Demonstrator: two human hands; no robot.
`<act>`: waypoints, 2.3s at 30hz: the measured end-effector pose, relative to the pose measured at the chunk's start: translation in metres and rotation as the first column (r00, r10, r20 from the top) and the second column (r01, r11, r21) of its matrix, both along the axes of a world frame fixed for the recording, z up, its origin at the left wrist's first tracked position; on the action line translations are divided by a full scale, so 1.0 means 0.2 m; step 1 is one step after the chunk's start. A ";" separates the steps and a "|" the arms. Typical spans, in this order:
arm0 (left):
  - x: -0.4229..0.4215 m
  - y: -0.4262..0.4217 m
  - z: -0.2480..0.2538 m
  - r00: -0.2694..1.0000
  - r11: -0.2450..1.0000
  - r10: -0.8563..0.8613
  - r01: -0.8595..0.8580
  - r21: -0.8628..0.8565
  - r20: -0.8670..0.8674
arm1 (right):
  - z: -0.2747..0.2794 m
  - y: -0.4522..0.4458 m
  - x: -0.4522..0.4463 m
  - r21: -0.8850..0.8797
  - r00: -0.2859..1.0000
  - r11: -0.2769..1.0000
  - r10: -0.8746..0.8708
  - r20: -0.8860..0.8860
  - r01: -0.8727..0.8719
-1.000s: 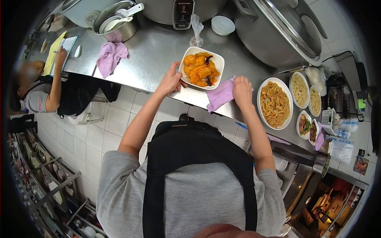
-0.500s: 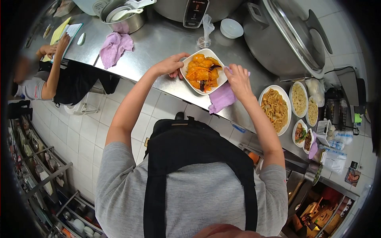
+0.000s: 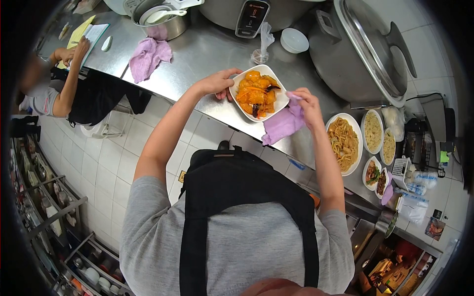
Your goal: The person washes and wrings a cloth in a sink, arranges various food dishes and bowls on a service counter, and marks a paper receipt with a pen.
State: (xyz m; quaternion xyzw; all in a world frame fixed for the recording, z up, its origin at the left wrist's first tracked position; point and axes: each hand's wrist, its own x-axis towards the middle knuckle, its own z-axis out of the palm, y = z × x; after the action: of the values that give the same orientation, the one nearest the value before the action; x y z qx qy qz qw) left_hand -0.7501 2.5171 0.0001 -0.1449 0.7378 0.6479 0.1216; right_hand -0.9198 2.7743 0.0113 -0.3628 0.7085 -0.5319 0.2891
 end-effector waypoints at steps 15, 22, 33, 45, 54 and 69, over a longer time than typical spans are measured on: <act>0.00 0.00 0.01 1.000 0.998 -0.005 0.004 0.067 0.006 | -0.16 0.29 0.28 0.235 0.624 0.910 -0.034 -0.780 0.343; -0.01 0.00 0.01 1.000 0.999 -0.028 0.027 0.047 0.013 | 0.10 0.03 0.16 0.160 0.662 0.979 0.037 -0.749 0.127; 0.00 0.00 0.00 1.000 1.000 0.010 -0.010 0.018 -0.002 | 0.00 -0.02 0.01 0.118 0.856 0.992 0.099 -0.507 -0.045; 0.06 0.23 -0.03 0.951 0.939 0.303 -0.308 0.151 0.055 | -0.22 0.16 0.37 -0.161 0.723 0.799 -0.595 -0.351 0.579; 0.11 0.36 0.14 0.979 0.913 0.142 -0.186 0.364 0.144 | -0.12 -0.06 0.29 -0.334 0.306 0.730 0.178 0.935 0.596; -0.16 0.64 -0.02 0.984 0.972 0.180 -0.179 0.154 0.007 | -0.16 0.42 0.59 -0.147 0.032 0.781 0.161 0.987 0.607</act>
State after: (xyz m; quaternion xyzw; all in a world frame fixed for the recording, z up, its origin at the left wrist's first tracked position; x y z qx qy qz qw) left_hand -0.7816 2.6461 -0.0037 -0.1991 0.6698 0.7118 0.0709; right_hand -0.8018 2.8578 -0.0209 0.1575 0.1822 -0.8461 0.4756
